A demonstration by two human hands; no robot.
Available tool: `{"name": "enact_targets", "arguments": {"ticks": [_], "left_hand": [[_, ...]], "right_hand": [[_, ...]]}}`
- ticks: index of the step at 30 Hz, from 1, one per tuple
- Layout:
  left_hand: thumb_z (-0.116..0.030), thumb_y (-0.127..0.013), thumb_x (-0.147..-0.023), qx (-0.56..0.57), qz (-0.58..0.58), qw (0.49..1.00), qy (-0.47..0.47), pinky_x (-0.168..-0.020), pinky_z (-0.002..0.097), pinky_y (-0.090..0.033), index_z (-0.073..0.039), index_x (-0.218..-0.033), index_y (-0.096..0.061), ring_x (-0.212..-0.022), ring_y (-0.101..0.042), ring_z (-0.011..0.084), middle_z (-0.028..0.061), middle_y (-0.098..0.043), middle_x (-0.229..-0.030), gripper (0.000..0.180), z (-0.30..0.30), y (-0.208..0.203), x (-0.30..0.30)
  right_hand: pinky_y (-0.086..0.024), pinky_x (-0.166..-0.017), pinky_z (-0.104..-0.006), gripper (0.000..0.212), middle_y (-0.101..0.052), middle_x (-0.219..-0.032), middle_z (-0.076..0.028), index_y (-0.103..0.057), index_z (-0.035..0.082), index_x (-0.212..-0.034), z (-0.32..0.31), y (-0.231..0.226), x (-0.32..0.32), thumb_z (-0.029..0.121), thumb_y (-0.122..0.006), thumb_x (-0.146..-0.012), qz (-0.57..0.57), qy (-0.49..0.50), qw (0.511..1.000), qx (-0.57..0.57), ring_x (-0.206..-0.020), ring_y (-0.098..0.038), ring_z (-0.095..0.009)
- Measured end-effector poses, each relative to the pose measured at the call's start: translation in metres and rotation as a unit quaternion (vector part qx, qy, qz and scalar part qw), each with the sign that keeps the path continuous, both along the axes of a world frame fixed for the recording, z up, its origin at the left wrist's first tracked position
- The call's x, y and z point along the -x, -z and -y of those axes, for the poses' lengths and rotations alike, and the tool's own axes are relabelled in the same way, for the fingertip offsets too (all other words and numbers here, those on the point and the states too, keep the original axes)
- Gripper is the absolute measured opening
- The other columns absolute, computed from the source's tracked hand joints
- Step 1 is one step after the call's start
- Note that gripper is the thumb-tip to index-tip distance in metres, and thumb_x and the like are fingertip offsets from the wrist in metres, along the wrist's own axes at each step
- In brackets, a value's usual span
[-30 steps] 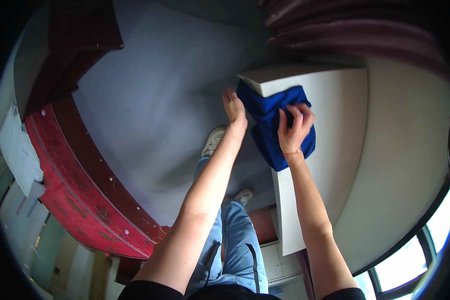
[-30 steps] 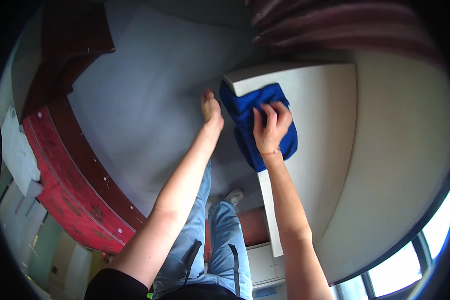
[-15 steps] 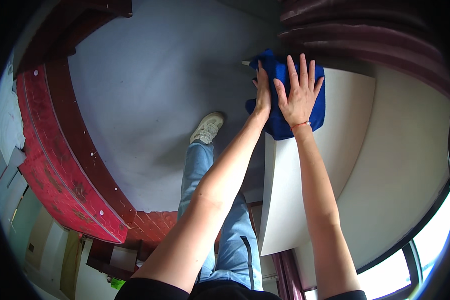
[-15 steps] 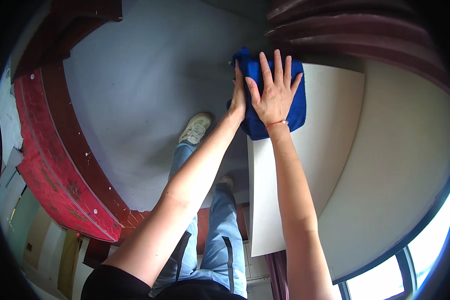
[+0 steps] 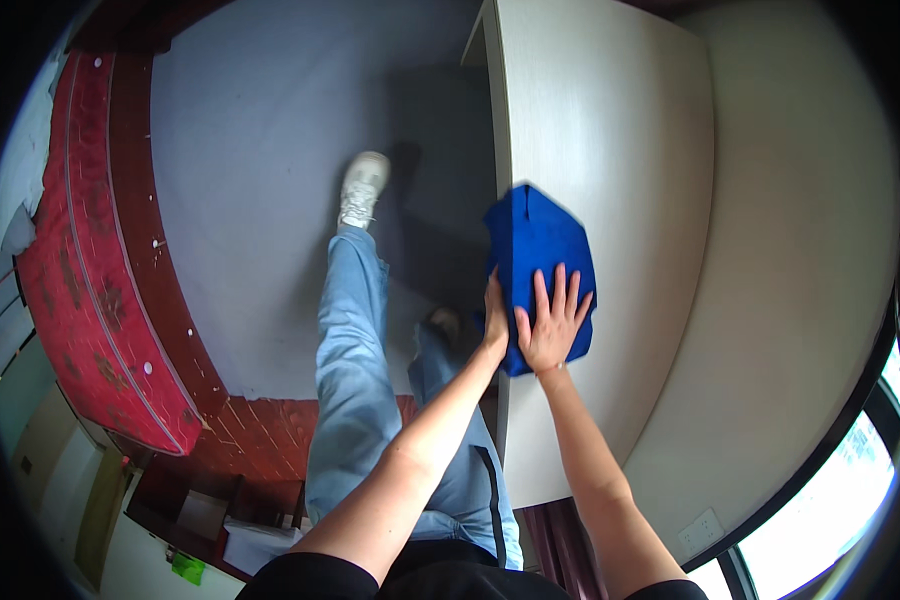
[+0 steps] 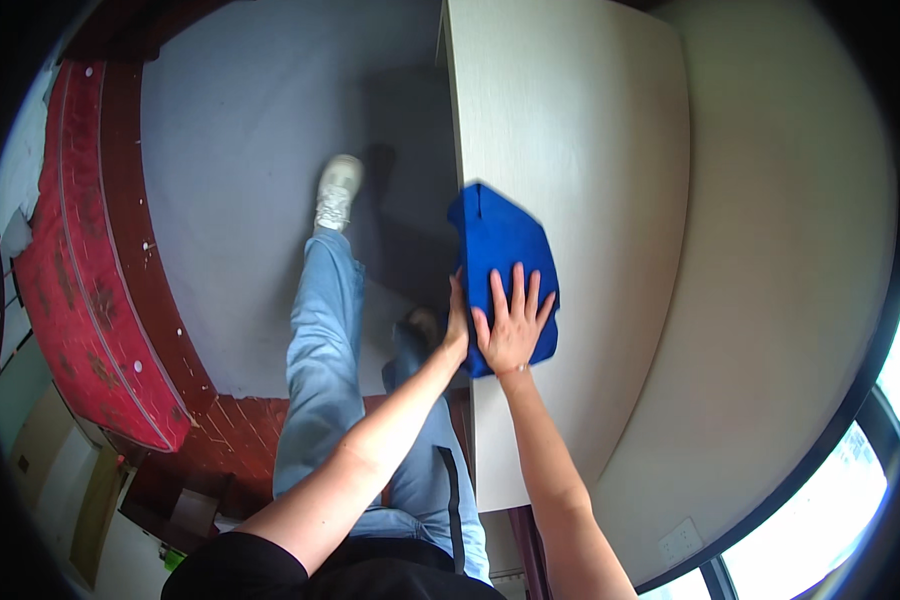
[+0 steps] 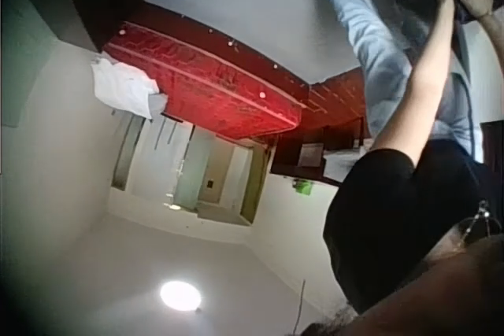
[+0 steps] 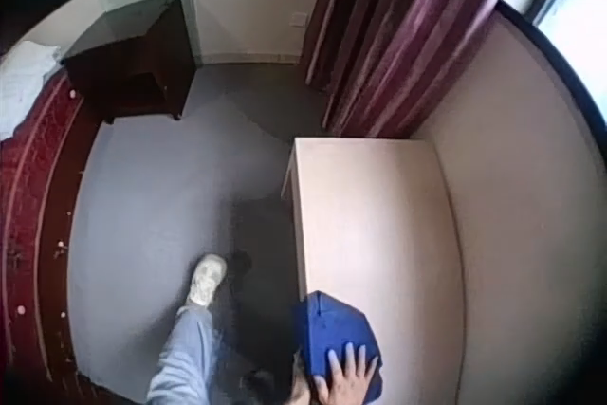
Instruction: The recorder uses a blue cloth and a basin of water to clean a window sill and an adjacent desk surface.
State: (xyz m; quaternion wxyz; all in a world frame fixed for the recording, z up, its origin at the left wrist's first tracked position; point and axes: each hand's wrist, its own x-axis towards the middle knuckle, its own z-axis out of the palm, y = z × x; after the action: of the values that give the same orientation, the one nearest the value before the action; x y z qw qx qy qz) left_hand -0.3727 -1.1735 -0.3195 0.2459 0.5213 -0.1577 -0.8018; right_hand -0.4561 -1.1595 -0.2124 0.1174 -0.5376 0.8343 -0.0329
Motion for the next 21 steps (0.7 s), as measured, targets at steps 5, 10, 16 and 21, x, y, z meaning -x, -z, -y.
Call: {"name": "enact_targets", "arguments": {"ticks": [5, 10, 16, 21], "left_hand": [[-0.063, -0.023, -0.105, -0.204, -0.006, 0.979, 0.025, -0.121, 0.0361, -0.024, -0.016, -0.162, -0.019, -0.147, -0.031, 0.024, 0.0087, -0.03, -0.162, 0.074, -0.18, -0.018, -0.08], [-0.06, -0.03, -0.105, -0.221, 0.095, 0.964, 0.114, -0.12, 0.0371, -0.026, -0.012, -0.161, -0.019, -0.148, -0.031, 0.0252, 0.0127, -0.028, -0.163, 0.074, -0.252, -0.023, -0.095], [-0.026, -0.025, -0.108, 0.176, 0.136, 0.966, 0.13, -0.123, 0.0469, -0.017, 0.007, -0.149, -0.035, -0.145, -0.027, 0.0428, 0.031, -0.034, -0.153, 0.053, -0.148, 0.067, -0.025], [-0.023, -0.027, -0.107, 0.38, 0.108, 0.911, 0.122, -0.124, 0.0579, -0.002, 0.006, -0.156, -0.018, -0.154, -0.006, 0.0424, 0.0286, -0.011, -0.164, 0.058, 0.025, 0.036, 0.07]], "right_hand": [[-0.007, -0.119, -0.0668, 0.061, -0.03, -0.161, -0.022, -0.049, 0.012, -0.148, -0.213, 0.007, -0.063, 0.045, -0.05, -0.097, 0.027, -0.009, 0.998, -0.064, -0.15, -0.019, -0.048], [-0.011, -0.119, -0.0666, 0.057, -0.033, -0.159, -0.024, -0.051, 0.012, -0.145, -0.272, -0.016, -0.072, 0.04, -0.058, -0.095, 0.048, -0.024, 0.995, -0.088, -0.149, -0.023, -0.048], [-0.016, -0.117, -0.0675, 0.055, -0.037, -0.158, -0.02, -0.054, 0.016, -0.141, -0.111, 0.011, -0.018, 0.042, -0.06, -0.093, -0.013, -0.032, 0.998, 0.053, -0.145, -0.032, -0.046], [-0.023, -0.116, -0.0656, 0.054, -0.039, -0.159, -0.01, -0.048, 0.025, -0.149, 0.005, 0.036, 0.038, 0.045, -0.054, -0.099, -0.148, 0.016, 0.983, 0.104, -0.148, -0.031, -0.037]]}}
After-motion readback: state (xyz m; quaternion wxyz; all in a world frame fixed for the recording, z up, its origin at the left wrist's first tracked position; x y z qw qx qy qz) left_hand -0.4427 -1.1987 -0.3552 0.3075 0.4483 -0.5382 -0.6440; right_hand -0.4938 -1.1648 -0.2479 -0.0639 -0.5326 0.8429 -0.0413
